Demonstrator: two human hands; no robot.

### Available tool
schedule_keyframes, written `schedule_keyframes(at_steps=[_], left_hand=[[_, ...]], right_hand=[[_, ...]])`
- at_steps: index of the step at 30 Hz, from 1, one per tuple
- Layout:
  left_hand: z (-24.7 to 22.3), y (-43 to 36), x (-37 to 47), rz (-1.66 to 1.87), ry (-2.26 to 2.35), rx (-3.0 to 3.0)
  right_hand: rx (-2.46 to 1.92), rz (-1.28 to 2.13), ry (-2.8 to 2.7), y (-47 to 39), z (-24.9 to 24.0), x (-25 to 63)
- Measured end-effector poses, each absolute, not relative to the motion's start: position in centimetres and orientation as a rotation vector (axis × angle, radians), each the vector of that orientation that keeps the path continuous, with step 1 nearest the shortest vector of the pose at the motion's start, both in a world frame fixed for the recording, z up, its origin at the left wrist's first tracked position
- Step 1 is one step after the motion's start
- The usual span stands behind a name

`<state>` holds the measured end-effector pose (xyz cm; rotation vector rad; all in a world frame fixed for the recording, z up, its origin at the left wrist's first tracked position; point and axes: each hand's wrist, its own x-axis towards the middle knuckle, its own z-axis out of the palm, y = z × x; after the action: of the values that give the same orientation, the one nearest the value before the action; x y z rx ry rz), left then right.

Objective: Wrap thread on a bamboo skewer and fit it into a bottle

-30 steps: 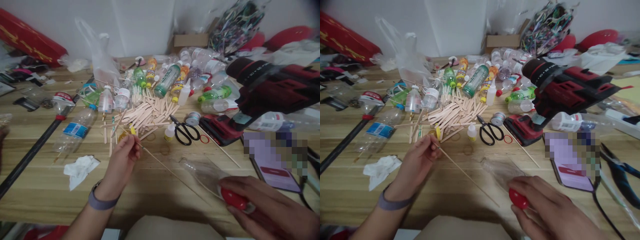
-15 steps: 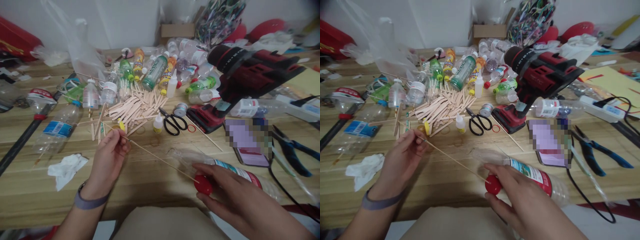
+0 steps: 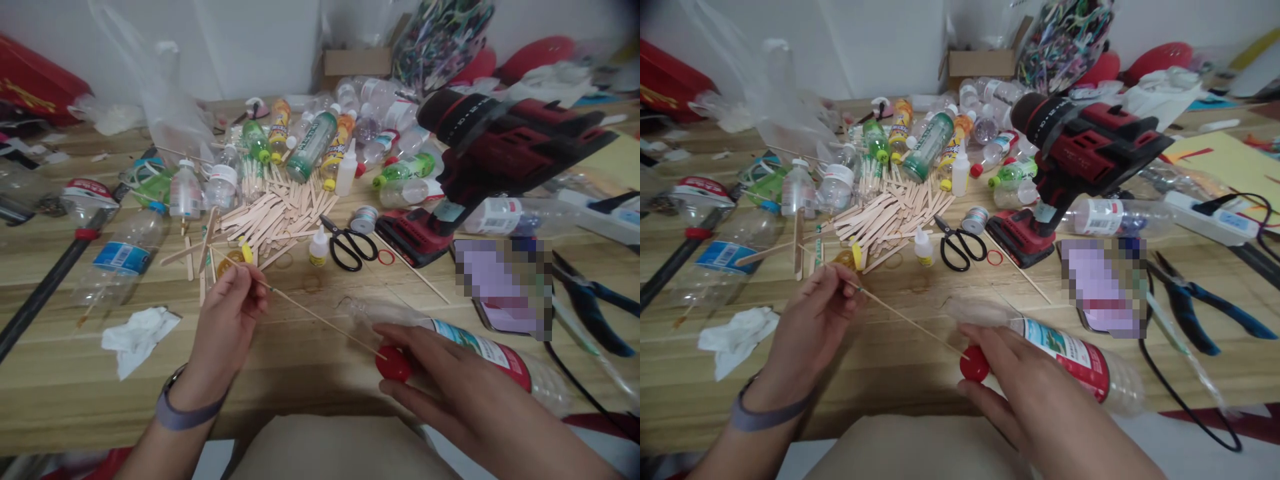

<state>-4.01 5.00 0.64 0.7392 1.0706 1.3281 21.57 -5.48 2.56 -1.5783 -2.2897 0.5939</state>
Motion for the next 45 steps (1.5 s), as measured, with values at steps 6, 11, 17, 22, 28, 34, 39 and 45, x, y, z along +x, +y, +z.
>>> schedule_keyframes(at_steps=[6,11,17,22,28,34,39,45], left_hand=[[0.9,4.3,-4.0,1.347,1.088,0.736],[1.1,3.2,-3.3,1.229,1.084,0.784],[0.8,2.1,-2.1,1.082,1.043,0.82],[0.2,1.6,-1.7,1.051,0.997,0.815],[-0.4,1.2,-1.4,1.011,0.953,0.841],[-0.7,0.9,-1.4,0.977,0.926,0.899],[-0.6,0.8,-1.3,0.961,0.951,0.933],[0.2,0.8,-1.2,0.946,1.009,1.054]], right_hand=[[-1.575,0.522,-2.237,-4.7,1.6,21.2],[-1.546,0.552,-2.212,-4.5,1.6,20.2],[-1.421,0.501,-2.155,-3.4,1.8,18.2],[-1.436,0.532,-2.062,-2.6,0.7,16.9],[-1.432,0.586,-1.997,-2.4,-0.1,16.2],[-1.424,0.583,-1.92,-2.6,-0.6,16.0],[-1.422,0.557,-1.901,-2.5,-0.9,16.0],[-1.456,0.642,-1.886,-2.7,-0.8,15.8]])
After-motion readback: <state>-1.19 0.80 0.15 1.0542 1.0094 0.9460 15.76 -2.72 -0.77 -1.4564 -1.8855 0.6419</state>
